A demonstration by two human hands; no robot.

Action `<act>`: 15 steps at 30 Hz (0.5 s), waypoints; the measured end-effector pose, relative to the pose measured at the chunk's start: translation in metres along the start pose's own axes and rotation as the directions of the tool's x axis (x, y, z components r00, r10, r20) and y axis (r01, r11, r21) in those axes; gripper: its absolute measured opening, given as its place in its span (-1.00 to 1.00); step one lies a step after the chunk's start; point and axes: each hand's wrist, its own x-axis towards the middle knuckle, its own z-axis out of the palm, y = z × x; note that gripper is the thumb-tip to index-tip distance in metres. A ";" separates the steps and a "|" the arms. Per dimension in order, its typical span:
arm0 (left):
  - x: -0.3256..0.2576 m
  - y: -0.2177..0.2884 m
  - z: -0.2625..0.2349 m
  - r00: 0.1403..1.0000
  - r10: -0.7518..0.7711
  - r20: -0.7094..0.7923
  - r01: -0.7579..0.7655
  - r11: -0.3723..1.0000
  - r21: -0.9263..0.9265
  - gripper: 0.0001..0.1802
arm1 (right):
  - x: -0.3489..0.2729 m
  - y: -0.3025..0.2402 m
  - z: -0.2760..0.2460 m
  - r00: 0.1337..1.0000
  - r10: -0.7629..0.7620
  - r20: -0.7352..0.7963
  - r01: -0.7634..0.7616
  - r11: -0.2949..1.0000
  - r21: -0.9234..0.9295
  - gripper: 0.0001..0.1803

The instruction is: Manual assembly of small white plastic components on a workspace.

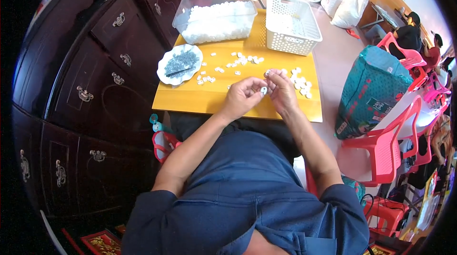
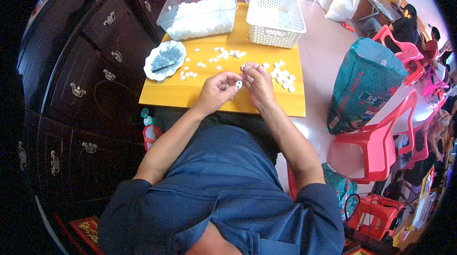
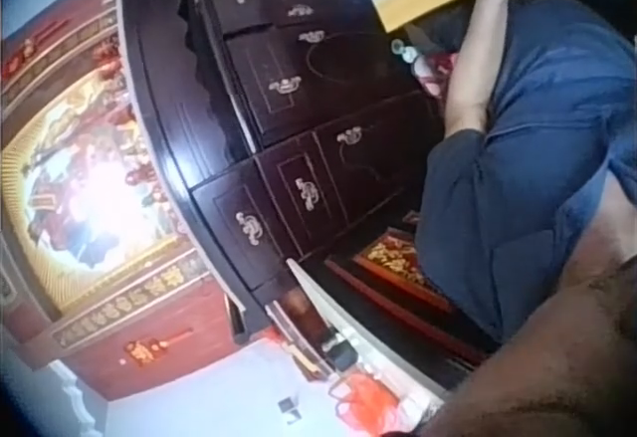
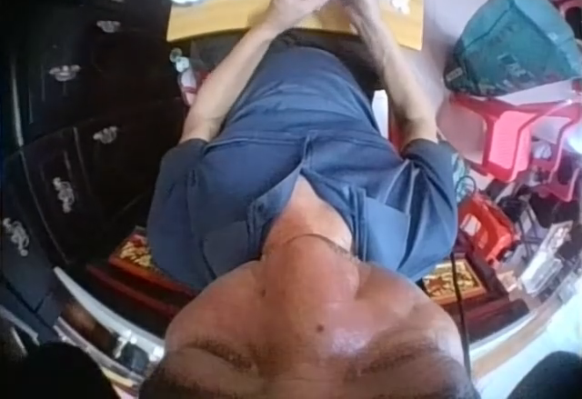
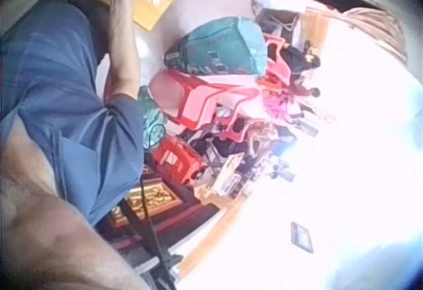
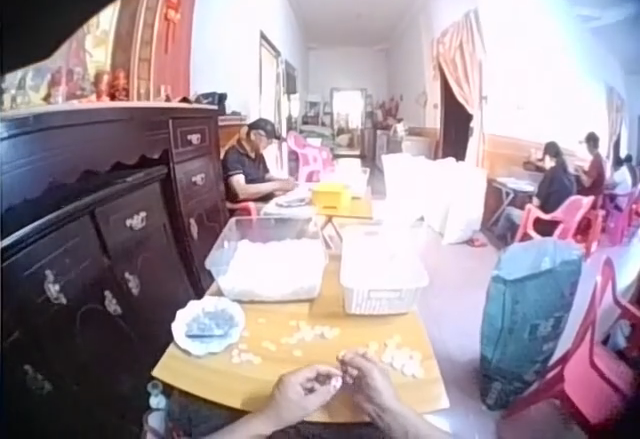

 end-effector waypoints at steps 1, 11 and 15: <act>0.001 0.004 -0.005 0.999 0.000 -0.041 0.000 1.000 0.010 -0.79 | -0.001 -0.001 0.001 1.000 0.000 0.003 0.000 1.000 0.003 -0.82; 0.005 0.016 -0.025 0.985 -0.002 -0.173 0.010 0.999 0.046 -0.76 | -0.007 0.008 0.007 0.991 -0.055 0.125 0.086 0.962 -0.258 -0.88; 0.005 0.012 -0.026 0.983 0.024 -0.179 -0.010 0.997 0.081 -0.76 | -0.007 0.010 0.008 0.985 -0.074 0.158 0.120 0.945 -0.304 -0.89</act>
